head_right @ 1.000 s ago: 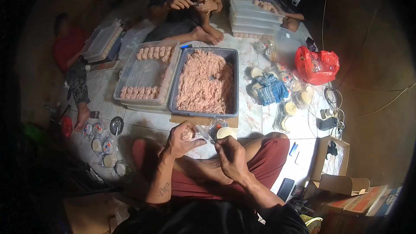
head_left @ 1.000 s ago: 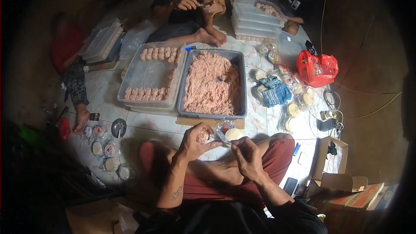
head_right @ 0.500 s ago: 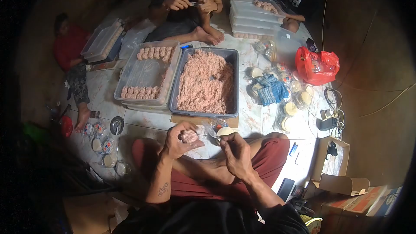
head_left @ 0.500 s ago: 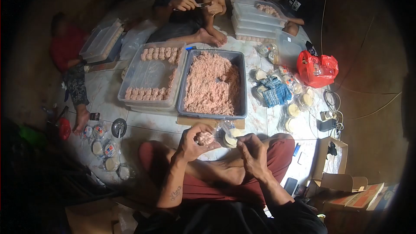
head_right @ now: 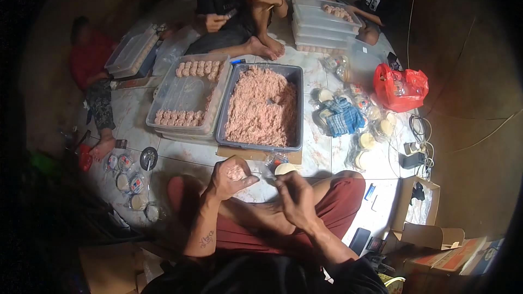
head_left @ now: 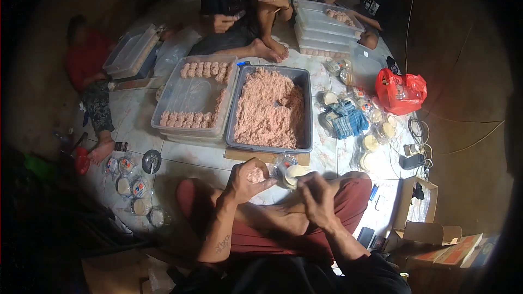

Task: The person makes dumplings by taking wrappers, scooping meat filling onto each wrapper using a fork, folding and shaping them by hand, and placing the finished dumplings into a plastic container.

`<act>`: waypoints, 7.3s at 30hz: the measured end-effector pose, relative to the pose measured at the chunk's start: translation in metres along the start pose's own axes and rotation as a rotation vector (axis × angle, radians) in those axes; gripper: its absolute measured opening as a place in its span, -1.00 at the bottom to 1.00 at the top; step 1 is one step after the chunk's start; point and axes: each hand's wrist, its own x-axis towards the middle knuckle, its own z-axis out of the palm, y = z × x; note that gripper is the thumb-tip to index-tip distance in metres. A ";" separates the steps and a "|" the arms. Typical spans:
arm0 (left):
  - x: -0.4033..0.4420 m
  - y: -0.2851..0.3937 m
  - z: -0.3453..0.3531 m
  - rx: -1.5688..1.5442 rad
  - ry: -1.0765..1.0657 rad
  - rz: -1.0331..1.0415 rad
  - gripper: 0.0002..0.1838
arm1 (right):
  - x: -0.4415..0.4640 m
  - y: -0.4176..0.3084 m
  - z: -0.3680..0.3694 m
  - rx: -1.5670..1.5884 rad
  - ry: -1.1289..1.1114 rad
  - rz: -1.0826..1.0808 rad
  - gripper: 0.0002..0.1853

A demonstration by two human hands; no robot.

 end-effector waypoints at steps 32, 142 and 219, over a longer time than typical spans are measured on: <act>0.001 -0.082 0.005 -0.964 0.012 -0.222 -0.03 | 0.095 0.045 0.046 -0.797 -0.243 -0.271 -0.50; 0.016 -0.169 -0.062 0.474 0.033 -0.548 -0.36 | 0.124 0.151 0.065 -1.111 -0.430 -0.493 -0.86; 0.019 -0.146 -0.103 0.495 0.180 -0.677 -0.22 | 0.139 0.219 0.134 -1.083 -0.666 -0.251 -0.55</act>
